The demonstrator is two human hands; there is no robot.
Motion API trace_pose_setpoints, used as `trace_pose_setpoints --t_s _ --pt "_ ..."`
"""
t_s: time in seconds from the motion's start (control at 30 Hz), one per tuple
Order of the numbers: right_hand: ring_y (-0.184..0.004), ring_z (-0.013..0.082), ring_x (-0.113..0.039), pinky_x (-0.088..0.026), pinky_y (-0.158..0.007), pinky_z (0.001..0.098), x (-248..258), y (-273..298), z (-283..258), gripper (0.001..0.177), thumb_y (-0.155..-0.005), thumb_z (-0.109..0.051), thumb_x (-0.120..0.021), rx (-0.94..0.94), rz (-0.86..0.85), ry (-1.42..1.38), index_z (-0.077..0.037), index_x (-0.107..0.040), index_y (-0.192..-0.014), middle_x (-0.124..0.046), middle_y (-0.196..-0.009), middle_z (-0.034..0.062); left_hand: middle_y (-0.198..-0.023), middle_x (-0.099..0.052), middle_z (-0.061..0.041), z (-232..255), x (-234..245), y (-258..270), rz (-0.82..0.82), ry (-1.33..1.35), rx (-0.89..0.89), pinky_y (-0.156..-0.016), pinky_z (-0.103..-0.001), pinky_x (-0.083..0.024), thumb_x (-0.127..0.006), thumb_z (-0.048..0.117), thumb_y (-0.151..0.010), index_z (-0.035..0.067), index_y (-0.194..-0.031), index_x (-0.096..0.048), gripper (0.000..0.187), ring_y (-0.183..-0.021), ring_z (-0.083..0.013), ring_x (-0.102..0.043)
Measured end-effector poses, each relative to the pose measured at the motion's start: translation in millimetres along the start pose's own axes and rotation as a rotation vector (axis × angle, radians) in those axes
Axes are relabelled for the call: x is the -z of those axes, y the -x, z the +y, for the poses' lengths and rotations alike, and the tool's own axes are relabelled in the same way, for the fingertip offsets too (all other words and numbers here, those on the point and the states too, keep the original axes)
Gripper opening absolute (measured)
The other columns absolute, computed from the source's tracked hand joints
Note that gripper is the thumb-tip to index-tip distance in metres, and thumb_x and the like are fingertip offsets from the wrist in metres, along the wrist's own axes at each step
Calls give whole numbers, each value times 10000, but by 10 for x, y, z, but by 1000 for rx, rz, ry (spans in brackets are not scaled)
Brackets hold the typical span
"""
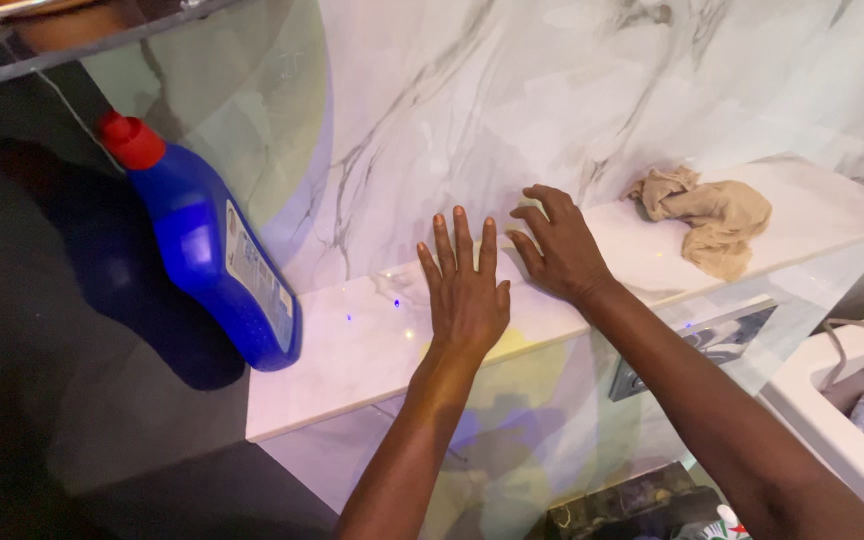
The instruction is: The person wipes the exterior surfaces of two cleaning liquid bottles with a cloth, handling the blue bottle first and then the pink bottle before placing them on a ledge.
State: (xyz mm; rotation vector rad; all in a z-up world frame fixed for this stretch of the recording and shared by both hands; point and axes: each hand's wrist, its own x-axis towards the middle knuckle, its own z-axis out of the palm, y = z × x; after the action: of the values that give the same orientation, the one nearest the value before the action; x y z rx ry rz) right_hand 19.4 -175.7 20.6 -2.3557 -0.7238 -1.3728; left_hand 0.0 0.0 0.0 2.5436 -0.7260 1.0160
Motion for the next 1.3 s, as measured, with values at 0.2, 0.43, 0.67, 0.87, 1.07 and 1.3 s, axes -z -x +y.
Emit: trace_pose_setpoints --t_s 0.2,0.43,0.67,0.87,1.07,1.3 --pt "-1304 411 -494 -417 -1077 500 38 82 -1 274 -977 -160 -680 3 89 30 -30 -612 -1209 -534 -1363 212 -1666 -43 -253 -15 -1 -40 -35 8 24 -1194 -691 -60 -763 307 -848 87 -1591 -272 917 -1540 -468 17" --pt "-1318 376 -483 -366 -1099 515 106 227 6 265 -1021 -162 -647 -126 159 83 -25 -608 -1245 -546 -1368 195 -1668 -110 -245 -19 -27 -33 7 7 -65 -1204 -686 -88 -753 271 -861 90 -1574 -332 848 -1551 -450 -26" --pt "-1397 442 -386 -291 -1115 627 214 485 -42 438 -978 -228 -649 -135 47 301 -2 -561 -1342 -478 -1432 245 -1653 -217 -261 -45 -47 -17 84 35 -175 -1236 -640 -151 -752 208 -866 79 -1568 -378 806 -1563 -432 -108" --pt "-1518 441 -238 -181 -1196 647 289 723 -28 518 -1039 -338 -526 -163 -84 288 -35 -497 -1457 -388 -1583 231 -1661 -175 -263 81 32 102 121 160 -117 -1234 -619 -144 -757 226 -856 71 -1574 -349 841 -1552 -469 -83" --pt "-1560 372 -201 -86 -1238 615 365 1036 -14 547 -1067 -400 -407 -143 -132 334 -74 -460 -1503 -345 -1637 152 -1658 -149 -264 654 -65 336 12 153 -62 -1213 -620 -109 -685 281 -908 34 -1561 -328 784 -1537 -482 -66" --pt "-1572 330 -160 -105 -1249 572 646 1616 -39 555 -1059 -318 -428 -141 -219 185 -106 -389 -1571 -292 -1671 125 -1648 -210 -288 1005 -204 697 -18 224 -153 -1244 -572 -107 -621 233 -939 1 -1551 -336 714 -1557 -438 -105"
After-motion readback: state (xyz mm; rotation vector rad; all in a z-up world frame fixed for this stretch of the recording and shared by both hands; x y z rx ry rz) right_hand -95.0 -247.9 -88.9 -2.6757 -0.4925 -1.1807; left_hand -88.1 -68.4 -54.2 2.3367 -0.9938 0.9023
